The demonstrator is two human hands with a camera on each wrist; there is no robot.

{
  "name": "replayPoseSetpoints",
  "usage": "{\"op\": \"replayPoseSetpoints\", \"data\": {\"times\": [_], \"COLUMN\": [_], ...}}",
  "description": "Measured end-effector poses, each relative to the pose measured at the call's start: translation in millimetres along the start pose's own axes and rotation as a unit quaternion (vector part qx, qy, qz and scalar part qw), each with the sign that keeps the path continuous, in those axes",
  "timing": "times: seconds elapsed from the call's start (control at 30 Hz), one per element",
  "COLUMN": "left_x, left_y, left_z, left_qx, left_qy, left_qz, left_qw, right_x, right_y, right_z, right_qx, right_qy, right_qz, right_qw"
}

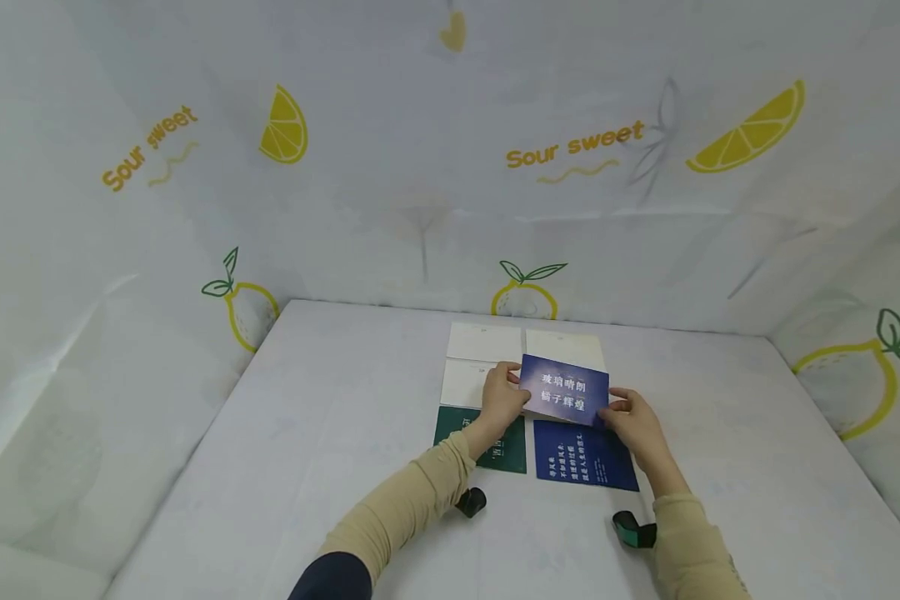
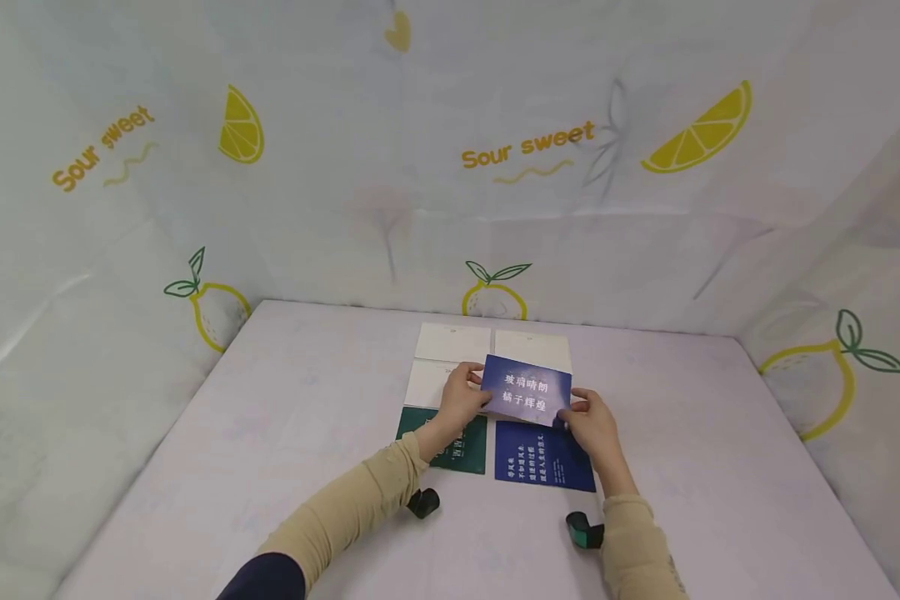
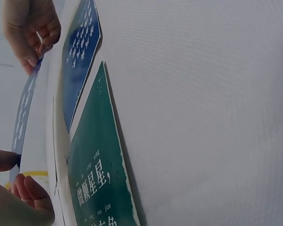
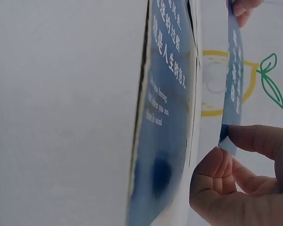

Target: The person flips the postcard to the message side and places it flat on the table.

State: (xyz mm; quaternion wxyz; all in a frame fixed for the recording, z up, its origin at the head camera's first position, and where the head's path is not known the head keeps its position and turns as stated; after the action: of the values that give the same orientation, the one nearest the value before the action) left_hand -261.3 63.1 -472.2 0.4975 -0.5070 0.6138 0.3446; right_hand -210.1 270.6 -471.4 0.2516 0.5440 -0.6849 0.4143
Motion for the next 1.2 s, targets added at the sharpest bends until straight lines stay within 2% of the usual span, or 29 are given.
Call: {"op": "replayPoseSetpoints", "data": {"times": [0.17,0.4,0.53,0.7,0.8,1.03,1.2], "left_x": [-0.1,-2.1,-4.6,-8.6,-9.8,-8.8,-6.8], "left_y": [0.2,0.9,0.3,-2.6,-3.3,-1.5,-1.8], "left_z": [-4.9,-9.7,-11.5,-13.3,-13.7,-12.2,-8.4], "left_qx": [-0.026,-0.037,-0.045,-0.053,-0.051,-0.035,-0.017], "left_qy": [0.002,0.001,-0.008,-0.016,-0.021,-0.039,-0.045], "left_qz": [0.005,0.021,0.039,0.065,0.07,0.061,0.045], "left_qw": [0.9997,0.9991,0.9982,0.9963,0.996,0.9967,0.9978], "right_x": [-2.4,-44.6,-55.1,-56.7,-57.1,-52.2,-49.1], "right_y": [2.2,38.6,47.3,49.2,49.7,45.8,42.8], "right_z": [-1.1,-4.8,-6.9,-7.1,-7.0,-7.4,-4.8], "right_qx": [-0.026,-0.099,-0.117,-0.135,-0.146,-0.155,-0.14], "right_qy": [0.008,0.025,0.026,0.028,0.032,0.067,0.076], "right_qz": [-0.025,-0.045,-0.059,-0.056,-0.053,-0.059,-0.063], "right_qw": [0.9993,0.9938,0.9911,0.9888,0.9874,0.9839,0.9852]}}
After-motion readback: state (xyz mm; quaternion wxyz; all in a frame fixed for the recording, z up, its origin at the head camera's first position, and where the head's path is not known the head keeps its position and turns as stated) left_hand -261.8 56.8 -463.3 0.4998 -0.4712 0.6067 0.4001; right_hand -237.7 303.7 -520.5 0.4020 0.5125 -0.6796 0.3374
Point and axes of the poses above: each hand's wrist, its own y-axis towards the middle knuckle, its own z-axis out of the palm, x = y × z, the point moved 4 cm from there along y, towards the middle knuckle, and after that the axes turned 11 degrees about x, right-handed, at the moved point
